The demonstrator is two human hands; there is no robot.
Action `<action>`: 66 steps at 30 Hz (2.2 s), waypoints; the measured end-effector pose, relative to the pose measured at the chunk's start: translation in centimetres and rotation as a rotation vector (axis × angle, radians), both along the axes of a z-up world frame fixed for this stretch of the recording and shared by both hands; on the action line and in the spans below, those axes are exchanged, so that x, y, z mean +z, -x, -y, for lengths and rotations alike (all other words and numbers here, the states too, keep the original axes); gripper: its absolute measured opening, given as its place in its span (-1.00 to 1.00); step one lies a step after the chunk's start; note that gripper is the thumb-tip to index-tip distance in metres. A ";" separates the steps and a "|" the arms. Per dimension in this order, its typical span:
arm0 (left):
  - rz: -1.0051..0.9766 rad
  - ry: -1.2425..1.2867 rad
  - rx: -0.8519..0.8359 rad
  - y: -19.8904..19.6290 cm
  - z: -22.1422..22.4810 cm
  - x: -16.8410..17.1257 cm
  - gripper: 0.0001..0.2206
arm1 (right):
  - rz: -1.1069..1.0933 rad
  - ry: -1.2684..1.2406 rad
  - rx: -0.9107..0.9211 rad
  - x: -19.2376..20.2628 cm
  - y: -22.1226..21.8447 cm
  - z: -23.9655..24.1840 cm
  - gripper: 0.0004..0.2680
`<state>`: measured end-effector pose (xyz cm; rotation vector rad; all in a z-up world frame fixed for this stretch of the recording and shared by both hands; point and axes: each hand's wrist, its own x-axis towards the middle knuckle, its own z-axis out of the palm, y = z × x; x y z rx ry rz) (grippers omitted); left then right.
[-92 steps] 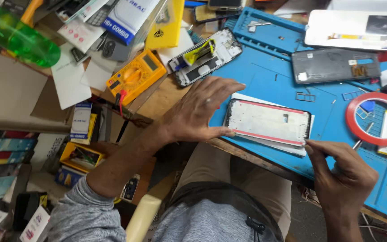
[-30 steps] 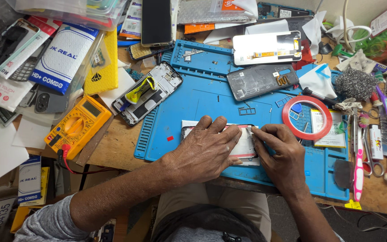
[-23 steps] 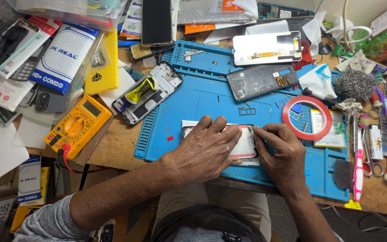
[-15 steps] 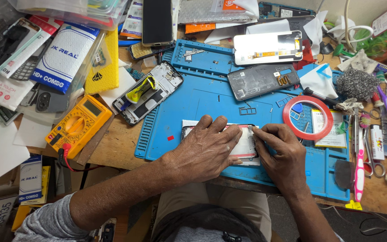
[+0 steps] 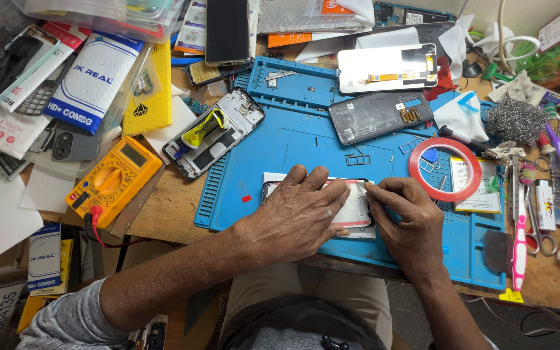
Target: The person applies adhesive to the edges of a smartphone frame and uses a tool to spread it evenly. They then handle a new screen assembly, preparing it for installation into the frame.
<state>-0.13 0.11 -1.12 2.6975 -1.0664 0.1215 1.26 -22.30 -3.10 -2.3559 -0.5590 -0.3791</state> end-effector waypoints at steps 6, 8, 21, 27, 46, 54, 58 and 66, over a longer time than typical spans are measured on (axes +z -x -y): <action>-0.004 0.007 -0.003 0.0 0.0 0.0 -0.37 | 0.006 0.008 -0.006 0.2 0.1 0.0 -0.81; -0.022 0.006 -0.005 0.0 0.0 0.0 -0.37 | 0.019 0.010 -0.020 0.3 0.2 -0.1 -0.80; -0.002 -0.037 -0.019 -0.1 -0.1 -0.2 -0.36 | 0.036 0.118 -0.017 0.4 0.5 -0.3 -0.78; -0.097 -0.016 0.003 -0.9 -0.1 0.9 -0.39 | 0.024 -0.024 -0.104 1.6 0.4 -0.4 -0.83; -0.113 0.168 0.172 3.6 -6.7 1.3 -0.03 | -0.143 -0.186 -0.121 1.4 0.5 0.0 -0.84; -0.049 0.024 -0.001 0.3 -1.5 1.4 -0.25 | -0.042 -0.126 -0.065 1.4 0.3 -2.0 -0.84; -0.086 -0.041 -0.028 -0.9 -0.7 0.7 -0.38 | -0.022 -0.091 -0.064 1.6 0.2 -2.4 -0.84; 0.067 -0.098 -0.065 -1.0 -0.7 0.6 -0.45 | -0.038 -0.051 -0.052 1.4 0.0 -2.6 -0.85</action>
